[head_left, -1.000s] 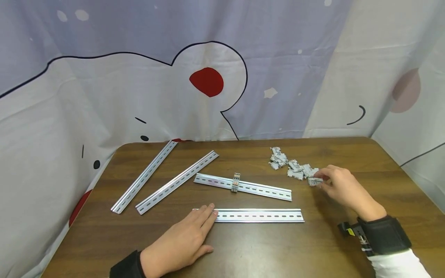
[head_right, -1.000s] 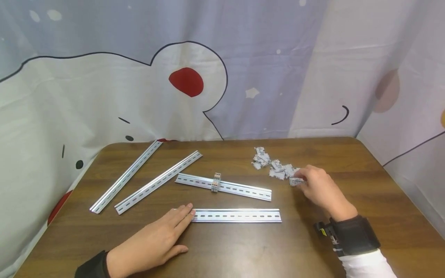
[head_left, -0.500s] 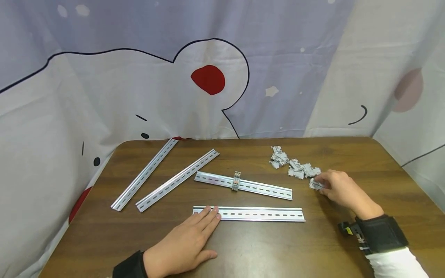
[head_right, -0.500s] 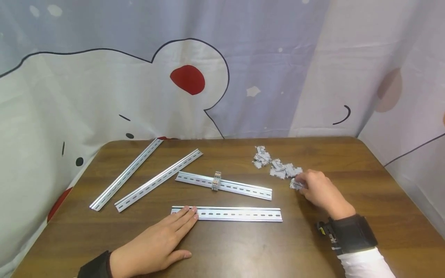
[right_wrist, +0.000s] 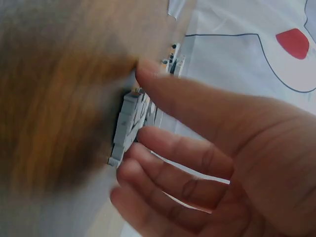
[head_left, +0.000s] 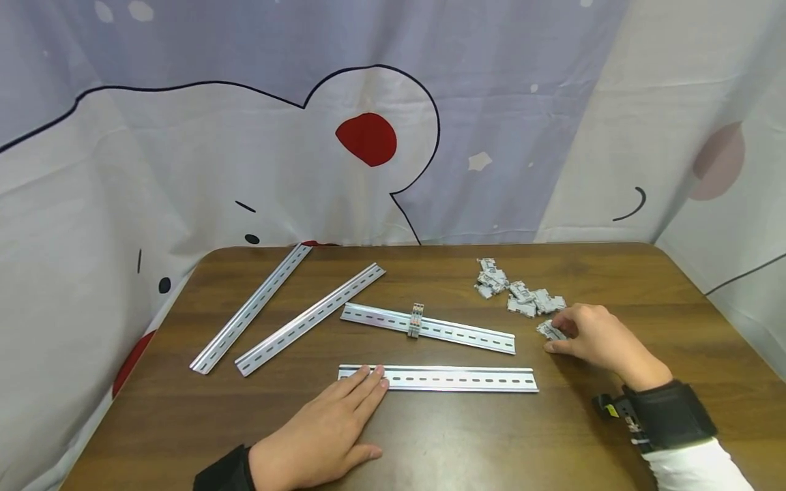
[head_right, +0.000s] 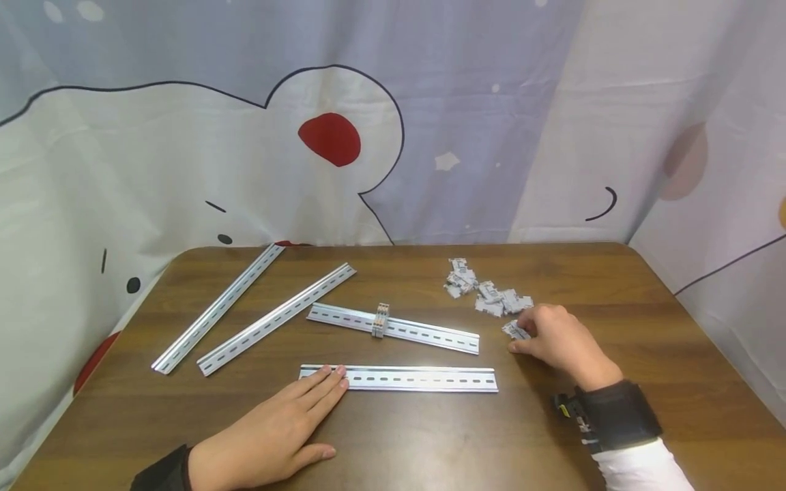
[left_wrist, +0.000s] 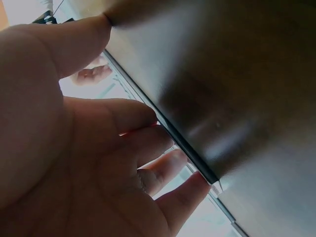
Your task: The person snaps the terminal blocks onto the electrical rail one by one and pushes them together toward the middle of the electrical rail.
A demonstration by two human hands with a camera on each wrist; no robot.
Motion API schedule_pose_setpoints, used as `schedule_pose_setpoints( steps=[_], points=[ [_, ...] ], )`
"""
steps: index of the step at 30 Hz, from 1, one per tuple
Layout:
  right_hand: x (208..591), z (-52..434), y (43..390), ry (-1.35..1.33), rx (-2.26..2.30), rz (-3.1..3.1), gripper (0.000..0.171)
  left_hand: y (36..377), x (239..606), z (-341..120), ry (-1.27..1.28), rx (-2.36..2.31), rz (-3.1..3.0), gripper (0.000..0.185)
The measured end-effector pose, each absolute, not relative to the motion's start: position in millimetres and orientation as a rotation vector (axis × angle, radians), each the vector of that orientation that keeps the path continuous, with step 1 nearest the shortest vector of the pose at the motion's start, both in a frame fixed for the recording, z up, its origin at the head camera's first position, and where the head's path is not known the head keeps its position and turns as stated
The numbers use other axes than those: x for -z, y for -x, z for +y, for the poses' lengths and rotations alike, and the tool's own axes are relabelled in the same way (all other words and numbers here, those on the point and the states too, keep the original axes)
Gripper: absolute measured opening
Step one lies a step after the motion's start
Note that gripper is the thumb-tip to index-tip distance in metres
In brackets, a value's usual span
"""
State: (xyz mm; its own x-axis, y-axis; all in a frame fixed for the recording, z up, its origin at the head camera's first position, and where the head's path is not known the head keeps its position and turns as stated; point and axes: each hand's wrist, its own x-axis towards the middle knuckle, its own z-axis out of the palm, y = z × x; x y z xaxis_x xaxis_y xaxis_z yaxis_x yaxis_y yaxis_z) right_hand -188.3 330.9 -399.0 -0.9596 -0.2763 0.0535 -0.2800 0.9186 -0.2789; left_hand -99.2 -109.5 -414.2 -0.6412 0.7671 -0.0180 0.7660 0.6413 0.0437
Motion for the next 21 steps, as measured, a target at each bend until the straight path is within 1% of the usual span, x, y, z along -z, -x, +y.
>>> schedule_pose_setpoints(
  steps=[5, 9, 16, 18, 21],
  points=[
    [398.3, 325.8, 186.1, -0.502, -0.411, -3.066, 0.023, 99.0, 415.2, -109.7, -1.303, -0.041, 2.795, 0.077],
    [391.9, 320.3, 184.1, -0.538, -0.355, -3.087, 0.026, 98.5, 414.8, -109.8, -1.290, -0.034, 2.790, 0.077],
    [381.1, 312.4, 183.3, -0.582, -0.386, -3.076, 0.030, 97.1, 412.5, -108.4, -1.271, 0.007, 2.835, 0.076],
    [379.6, 311.4, 181.7, -0.609, -0.398, -3.073, 0.029, 96.9, 411.9, -108.3, -1.269, -0.001, 2.834, 0.076],
    [376.7, 309.3, 177.1, -0.626, -0.461, -3.062, 0.023, 97.1, 411.1, -108.3, -1.269, -0.010, 2.829, 0.076]
  ],
)
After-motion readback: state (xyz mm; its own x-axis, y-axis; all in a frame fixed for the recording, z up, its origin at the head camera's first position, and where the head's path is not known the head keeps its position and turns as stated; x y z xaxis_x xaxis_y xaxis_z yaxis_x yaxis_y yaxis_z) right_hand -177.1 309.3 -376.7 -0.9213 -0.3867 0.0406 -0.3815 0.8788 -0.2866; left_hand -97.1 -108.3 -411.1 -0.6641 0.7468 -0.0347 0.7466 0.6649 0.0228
